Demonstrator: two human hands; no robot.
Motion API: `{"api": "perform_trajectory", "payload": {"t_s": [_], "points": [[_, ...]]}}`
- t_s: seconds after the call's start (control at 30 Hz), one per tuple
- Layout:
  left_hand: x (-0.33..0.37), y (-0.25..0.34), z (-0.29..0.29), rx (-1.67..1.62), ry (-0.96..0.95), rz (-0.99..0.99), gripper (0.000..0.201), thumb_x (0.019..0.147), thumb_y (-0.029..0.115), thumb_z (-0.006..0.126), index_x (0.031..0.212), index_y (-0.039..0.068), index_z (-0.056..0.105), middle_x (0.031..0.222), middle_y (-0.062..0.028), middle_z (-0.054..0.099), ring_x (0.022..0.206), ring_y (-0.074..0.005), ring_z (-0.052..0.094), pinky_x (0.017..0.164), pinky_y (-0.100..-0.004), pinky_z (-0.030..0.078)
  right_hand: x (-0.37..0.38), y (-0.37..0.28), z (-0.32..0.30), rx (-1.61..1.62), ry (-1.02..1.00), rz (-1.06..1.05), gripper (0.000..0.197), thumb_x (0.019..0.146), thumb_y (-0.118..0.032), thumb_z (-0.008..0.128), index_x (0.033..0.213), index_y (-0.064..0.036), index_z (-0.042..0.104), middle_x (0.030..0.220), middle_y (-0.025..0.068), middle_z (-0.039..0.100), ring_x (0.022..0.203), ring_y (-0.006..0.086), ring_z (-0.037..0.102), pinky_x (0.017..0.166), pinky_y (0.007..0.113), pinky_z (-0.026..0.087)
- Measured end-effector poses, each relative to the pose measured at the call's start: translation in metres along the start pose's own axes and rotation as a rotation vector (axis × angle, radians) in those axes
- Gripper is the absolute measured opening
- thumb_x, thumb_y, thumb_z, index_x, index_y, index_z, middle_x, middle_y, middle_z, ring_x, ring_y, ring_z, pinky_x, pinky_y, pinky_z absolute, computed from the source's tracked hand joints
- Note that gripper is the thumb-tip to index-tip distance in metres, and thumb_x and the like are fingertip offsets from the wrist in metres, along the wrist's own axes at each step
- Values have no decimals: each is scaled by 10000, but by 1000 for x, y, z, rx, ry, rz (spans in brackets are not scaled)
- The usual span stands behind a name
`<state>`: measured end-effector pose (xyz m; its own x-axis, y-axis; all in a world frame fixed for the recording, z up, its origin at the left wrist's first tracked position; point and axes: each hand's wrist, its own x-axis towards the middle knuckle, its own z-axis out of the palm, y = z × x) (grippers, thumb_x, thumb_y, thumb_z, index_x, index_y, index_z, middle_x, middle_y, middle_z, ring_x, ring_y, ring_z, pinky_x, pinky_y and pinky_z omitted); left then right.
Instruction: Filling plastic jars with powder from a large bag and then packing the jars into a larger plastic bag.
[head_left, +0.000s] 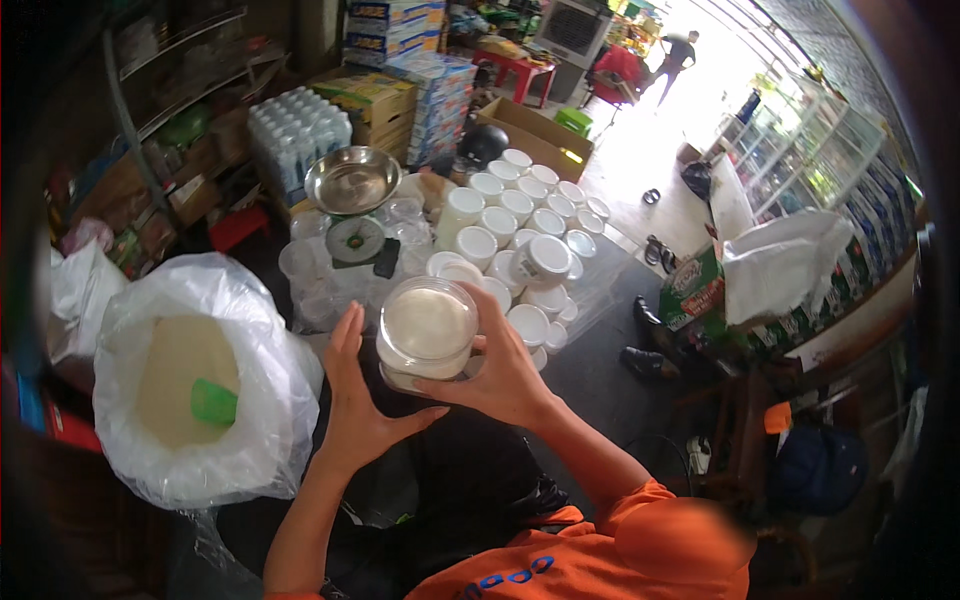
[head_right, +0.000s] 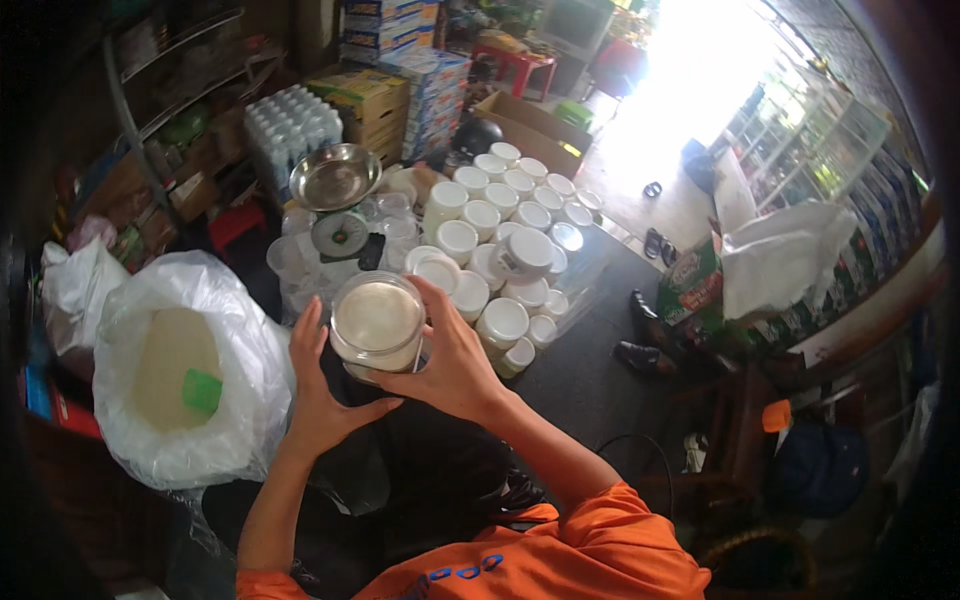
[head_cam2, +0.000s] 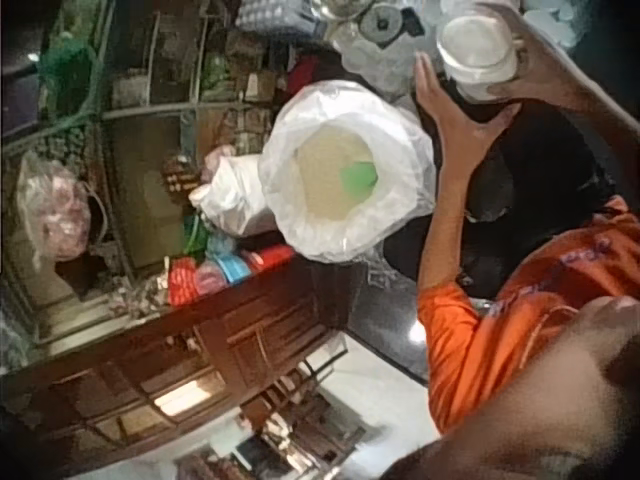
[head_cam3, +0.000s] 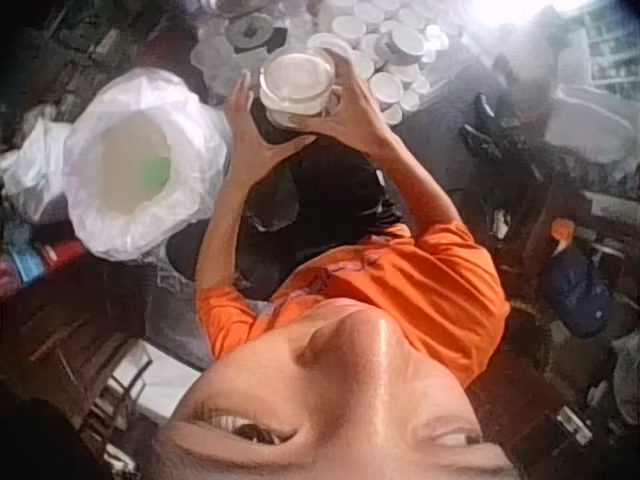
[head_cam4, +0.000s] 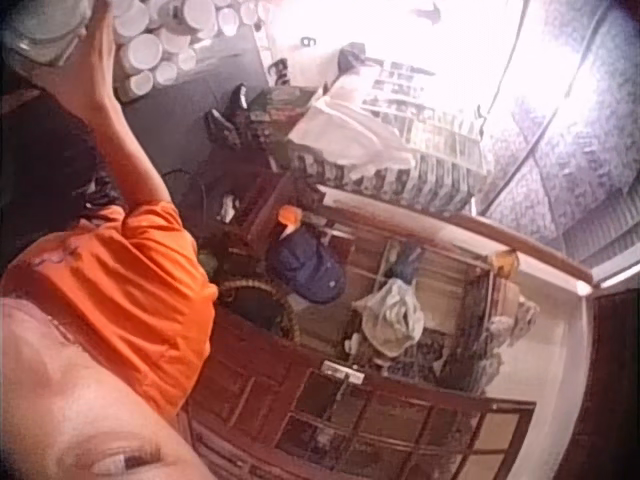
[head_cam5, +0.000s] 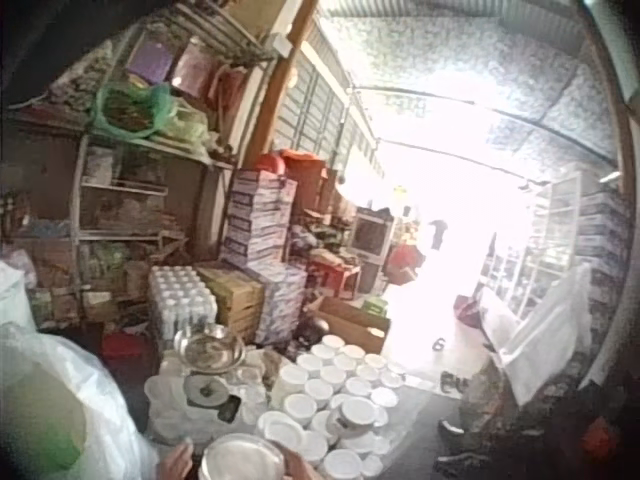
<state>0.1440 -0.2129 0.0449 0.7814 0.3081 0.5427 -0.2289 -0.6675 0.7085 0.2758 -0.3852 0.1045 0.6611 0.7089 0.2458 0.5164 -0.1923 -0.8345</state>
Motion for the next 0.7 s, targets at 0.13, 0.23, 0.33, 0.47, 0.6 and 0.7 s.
{"api": "perform_trajectory", "payload": {"t_s": [0.13, 0.23, 0.33, 0.47, 0.6, 0.7], "points": [[0, -1, -2, 83, -7, 69, 1359, 638, 448, 992, 1634, 66, 150, 1677, -234, 175, 1545, -429, 222, 1231, -562, 259, 2, -2, -3, -12, 22, -9, 1104, 700, -380, 937, 1554, -31, 331, 1506, 220, 485, 1397, 366, 511, 1075, 480, 527], [-1, -1, 0, 41, -38, 8, 1376, 627, 440, 998, 1634, 52, 145, 1668, -228, 195, 1535, -429, 232, 1238, -533, 258, 3, -2, -1, -100, -71, -15, 1067, 718, -402, 911, 1546, -25, 354, 1483, 219, 503, 1382, 376, 523, 1080, 460, 518], [-2, 2, 5, 12, -32, -1, 1343, 621, 400, 1003, 1615, 23, 182, 1618, -241, 258, 1492, -430, 291, 1226, -526, 271, 3, -3, 1, -122, -80, -61, 1069, 693, -332, 957, 1535, -21, 376, 1467, 191, 509, 1359, 322, 532, 1049, 443, 540], [-2, 3, 5, 2, -22, 21, 1306, 622, 366, 1006, 1598, 9, 215, 1583, -243, 298, 1467, -431, 325, 1215, -526, 286, 3, -10, -3, -58, -60, -36, 1058, 695, -327, 957, 1526, -19, 380, 1459, 187, 515, 1358, 313, 532, 1045, 456, 545], [-2, -1, 4, -28, -65, -21, 1373, 625, 392, 1008, 1617, -3, 145, 1587, -215, 276, 1482, -368, 319, 1226, -507, 285, 5, -17, -9, -31, -16, -82, 1056, 706, -389, 933, 1521, -11, 378, 1452, 224, 520, 1352, 359, 549, 1041, 451, 546], [-3, -2, 3, -56, -43, -21, 1392, 622, 388, 1013, 1627, 14, 125, 1580, -209, 293, 1490, -361, 325, 1234, -496, 284, 7, -17, -10, -35, -2, -74, 1058, 711, -411, 926, 1519, -10, 373, 1460, 241, 509, 1362, 388, 536, 1075, 468, 514]]}}
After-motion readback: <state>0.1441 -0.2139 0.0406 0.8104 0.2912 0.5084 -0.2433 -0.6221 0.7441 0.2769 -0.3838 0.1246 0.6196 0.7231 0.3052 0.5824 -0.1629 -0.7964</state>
